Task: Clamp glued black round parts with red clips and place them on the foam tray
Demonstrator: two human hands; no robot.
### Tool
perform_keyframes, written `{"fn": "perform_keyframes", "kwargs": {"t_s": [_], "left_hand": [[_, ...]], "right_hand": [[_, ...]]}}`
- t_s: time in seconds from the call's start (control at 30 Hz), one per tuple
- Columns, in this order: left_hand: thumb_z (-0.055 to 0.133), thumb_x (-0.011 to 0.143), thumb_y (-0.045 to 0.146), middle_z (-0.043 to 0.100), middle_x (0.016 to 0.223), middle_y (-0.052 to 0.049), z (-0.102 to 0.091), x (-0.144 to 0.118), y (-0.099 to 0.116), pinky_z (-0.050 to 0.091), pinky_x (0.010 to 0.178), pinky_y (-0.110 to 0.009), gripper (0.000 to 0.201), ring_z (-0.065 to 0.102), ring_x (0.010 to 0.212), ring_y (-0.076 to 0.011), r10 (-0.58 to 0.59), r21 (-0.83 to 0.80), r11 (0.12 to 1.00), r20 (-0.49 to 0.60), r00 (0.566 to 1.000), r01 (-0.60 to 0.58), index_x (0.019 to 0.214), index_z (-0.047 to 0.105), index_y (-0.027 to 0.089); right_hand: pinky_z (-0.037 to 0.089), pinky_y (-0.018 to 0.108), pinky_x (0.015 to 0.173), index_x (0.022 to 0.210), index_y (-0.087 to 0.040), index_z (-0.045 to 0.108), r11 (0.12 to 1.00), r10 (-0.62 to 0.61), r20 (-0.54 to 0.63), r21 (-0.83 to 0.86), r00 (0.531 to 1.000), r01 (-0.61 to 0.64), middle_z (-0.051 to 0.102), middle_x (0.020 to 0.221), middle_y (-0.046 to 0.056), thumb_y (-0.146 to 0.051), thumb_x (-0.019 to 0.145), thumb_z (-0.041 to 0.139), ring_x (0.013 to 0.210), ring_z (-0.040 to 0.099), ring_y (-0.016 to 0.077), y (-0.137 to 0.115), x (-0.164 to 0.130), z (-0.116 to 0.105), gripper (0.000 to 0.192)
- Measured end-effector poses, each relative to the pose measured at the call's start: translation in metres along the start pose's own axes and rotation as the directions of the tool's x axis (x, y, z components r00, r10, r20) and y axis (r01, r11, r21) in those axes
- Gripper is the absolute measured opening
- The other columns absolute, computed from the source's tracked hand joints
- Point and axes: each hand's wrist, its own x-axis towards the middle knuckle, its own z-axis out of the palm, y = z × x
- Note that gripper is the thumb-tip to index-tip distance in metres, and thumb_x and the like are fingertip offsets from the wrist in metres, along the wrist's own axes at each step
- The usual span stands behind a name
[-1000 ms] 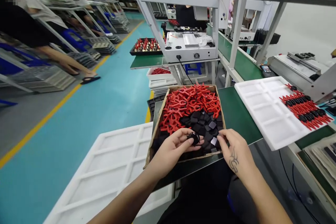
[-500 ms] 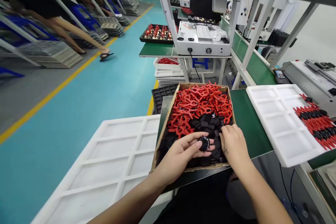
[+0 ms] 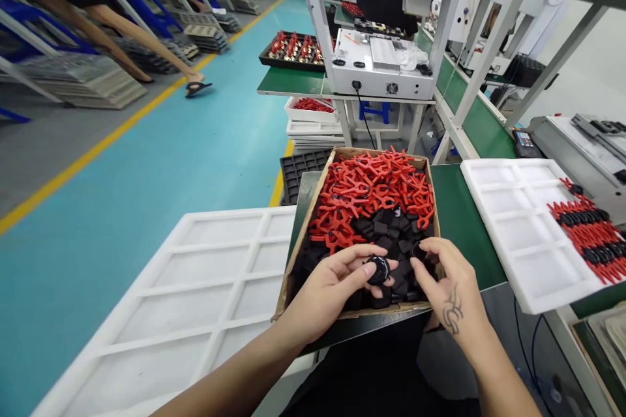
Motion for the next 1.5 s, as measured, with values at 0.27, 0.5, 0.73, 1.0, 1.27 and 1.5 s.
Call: {"fn": "perform_keyframes", "kwargs": {"t_s": [0.27, 0.5, 0.73, 1.0, 1.27, 1.5], "left_hand": [[0.092, 0.086, 0.042, 0.082, 0.103, -0.008, 0.006, -0.001, 0.001, 0.066, 0.096, -0.045, 0.040, 0.080, 0.100, -0.0247, -0.095, -0.192, 0.976, 0.052, 0.994, 0.103, 0.104, 0.065, 0.018], [0.094, 0.082, 0.044, 0.077, 0.104, -0.004, 0.000, -0.002, -0.006, 0.062, 0.097, -0.032, 0.054, 0.073, 0.109, -0.0207, -0.133, -0.234, 0.963, 0.024, 0.991, 0.135, 0.128, 0.078, 0.023], [0.093, 0.083, 0.047, 0.080, 0.119, -0.008, -0.003, -0.003, -0.007, 0.057, 0.107, -0.035, 0.050, 0.070, 0.123, -0.0259, -0.143, -0.252, 0.956, 0.045, 0.989, 0.150, 0.127, 0.082, 0.026], [0.088, 0.089, 0.044, 0.079, 0.125, -0.009, -0.003, -0.005, -0.006, 0.054, 0.115, -0.043, 0.049, 0.068, 0.130, -0.0288, -0.115, -0.220, 0.967, 0.062, 0.991, 0.126, 0.133, 0.079, 0.025], [0.085, 0.093, 0.038, 0.079, 0.126, -0.009, -0.003, -0.005, -0.005, 0.053, 0.117, -0.045, 0.045, 0.069, 0.128, -0.0286, -0.090, -0.198, 0.975, 0.079, 0.993, 0.104, 0.135, 0.077, 0.024], [0.084, 0.093, 0.036, 0.079, 0.128, -0.010, -0.004, -0.006, -0.005, 0.052, 0.118, -0.046, 0.046, 0.068, 0.131, -0.0300, -0.097, -0.195, 0.974, 0.084, 0.992, 0.112, 0.137, 0.076, 0.023]], "right_hand": [[0.062, 0.037, 0.099, 0.120, -0.026, 0.069, 0.990, -0.092, 0.018, 0.109, 0.996, 0.090, 0.077, 0.121, 0.008, -0.018, 0.099, 0.075, 0.111, 0.076, 0.0242, -0.029, -0.014, -0.017, 0.023], [0.060, 0.041, 0.104, 0.128, -0.025, 0.069, 0.964, -0.231, 0.075, 0.150, 0.970, 0.218, 0.077, 0.125, 0.010, -0.011, 0.101, 0.072, 0.118, 0.072, 0.0250, -0.029, -0.011, 0.007, 0.030], [0.060, 0.046, 0.102, 0.128, -0.024, 0.072, 0.959, -0.279, 0.059, 0.077, 0.959, 0.274, 0.078, 0.124, 0.011, -0.008, 0.100, 0.072, 0.117, 0.071, 0.0274, -0.024, -0.011, 0.019, 0.032], [0.061, 0.047, 0.100, 0.127, -0.025, 0.073, 0.960, -0.274, 0.034, 0.072, 0.961, 0.271, 0.080, 0.123, 0.010, -0.008, 0.098, 0.074, 0.114, 0.072, 0.0273, -0.028, -0.011, 0.022, 0.034], [0.061, 0.048, 0.100, 0.128, -0.026, 0.073, 0.959, -0.280, 0.039, 0.069, 0.959, 0.277, 0.080, 0.122, 0.010, -0.008, 0.097, 0.075, 0.114, 0.072, 0.0278, -0.029, -0.009, 0.023, 0.036], [0.061, 0.048, 0.099, 0.130, -0.026, 0.071, 0.957, -0.289, 0.051, 0.048, 0.956, 0.287, 0.079, 0.123, 0.010, -0.008, 0.098, 0.075, 0.115, 0.071, 0.0276, -0.027, -0.010, 0.024, 0.037]]}}
